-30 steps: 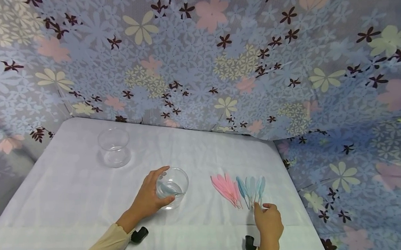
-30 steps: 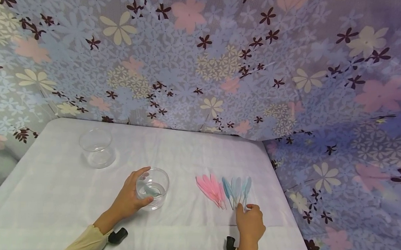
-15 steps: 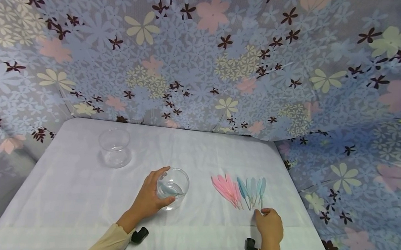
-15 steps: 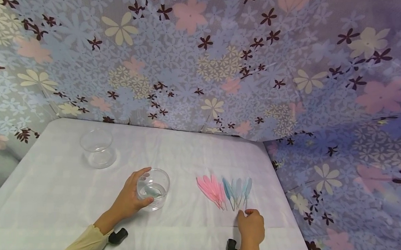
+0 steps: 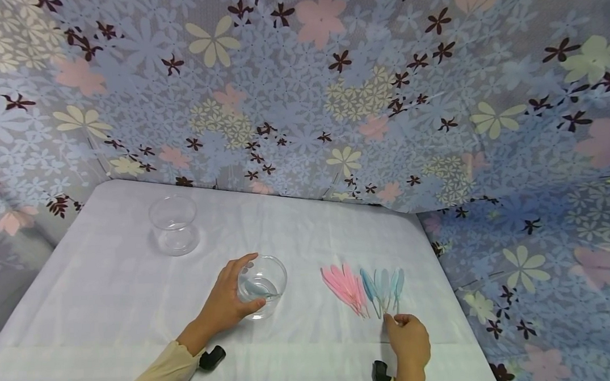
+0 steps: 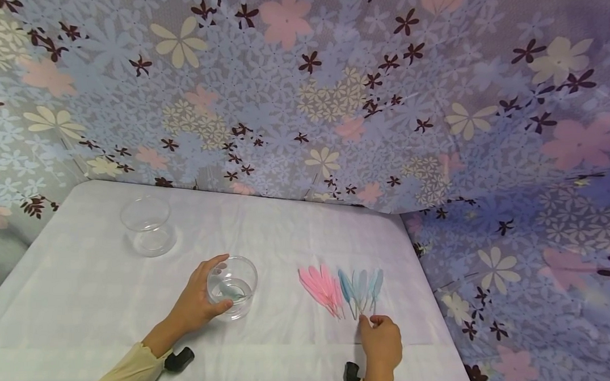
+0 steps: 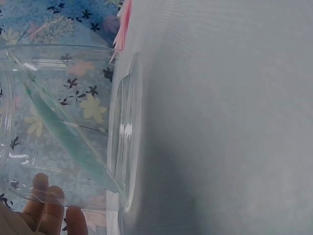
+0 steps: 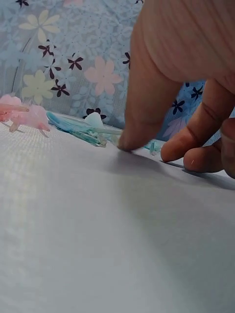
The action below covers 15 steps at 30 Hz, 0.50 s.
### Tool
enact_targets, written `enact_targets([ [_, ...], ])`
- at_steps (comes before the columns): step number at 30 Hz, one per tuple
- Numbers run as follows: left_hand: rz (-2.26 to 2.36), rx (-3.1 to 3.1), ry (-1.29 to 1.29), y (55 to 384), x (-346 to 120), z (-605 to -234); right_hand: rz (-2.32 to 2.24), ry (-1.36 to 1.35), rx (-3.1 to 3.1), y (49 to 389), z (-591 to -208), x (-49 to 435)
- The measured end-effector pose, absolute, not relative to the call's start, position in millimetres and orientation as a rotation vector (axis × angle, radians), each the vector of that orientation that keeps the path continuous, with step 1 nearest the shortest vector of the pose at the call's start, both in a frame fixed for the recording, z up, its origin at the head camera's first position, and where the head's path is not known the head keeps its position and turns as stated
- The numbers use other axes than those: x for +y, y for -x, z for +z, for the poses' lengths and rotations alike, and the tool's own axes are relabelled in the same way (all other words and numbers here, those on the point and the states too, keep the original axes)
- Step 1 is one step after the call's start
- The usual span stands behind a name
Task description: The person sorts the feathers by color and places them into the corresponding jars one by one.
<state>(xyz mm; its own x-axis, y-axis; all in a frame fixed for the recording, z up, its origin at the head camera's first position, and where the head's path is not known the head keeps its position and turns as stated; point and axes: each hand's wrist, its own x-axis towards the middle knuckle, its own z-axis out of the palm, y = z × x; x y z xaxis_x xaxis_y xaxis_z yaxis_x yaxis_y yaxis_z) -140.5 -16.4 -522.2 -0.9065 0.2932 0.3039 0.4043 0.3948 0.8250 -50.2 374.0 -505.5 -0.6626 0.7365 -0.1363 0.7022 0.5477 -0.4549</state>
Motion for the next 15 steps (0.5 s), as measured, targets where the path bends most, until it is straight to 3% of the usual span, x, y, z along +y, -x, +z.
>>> enact_targets([
  [15, -1.538, -2.530, 0.659, 143.1, -17.9, -521.4, 0.736, 1.208, -2.689, 52.3, -504.2, 378.4],
])
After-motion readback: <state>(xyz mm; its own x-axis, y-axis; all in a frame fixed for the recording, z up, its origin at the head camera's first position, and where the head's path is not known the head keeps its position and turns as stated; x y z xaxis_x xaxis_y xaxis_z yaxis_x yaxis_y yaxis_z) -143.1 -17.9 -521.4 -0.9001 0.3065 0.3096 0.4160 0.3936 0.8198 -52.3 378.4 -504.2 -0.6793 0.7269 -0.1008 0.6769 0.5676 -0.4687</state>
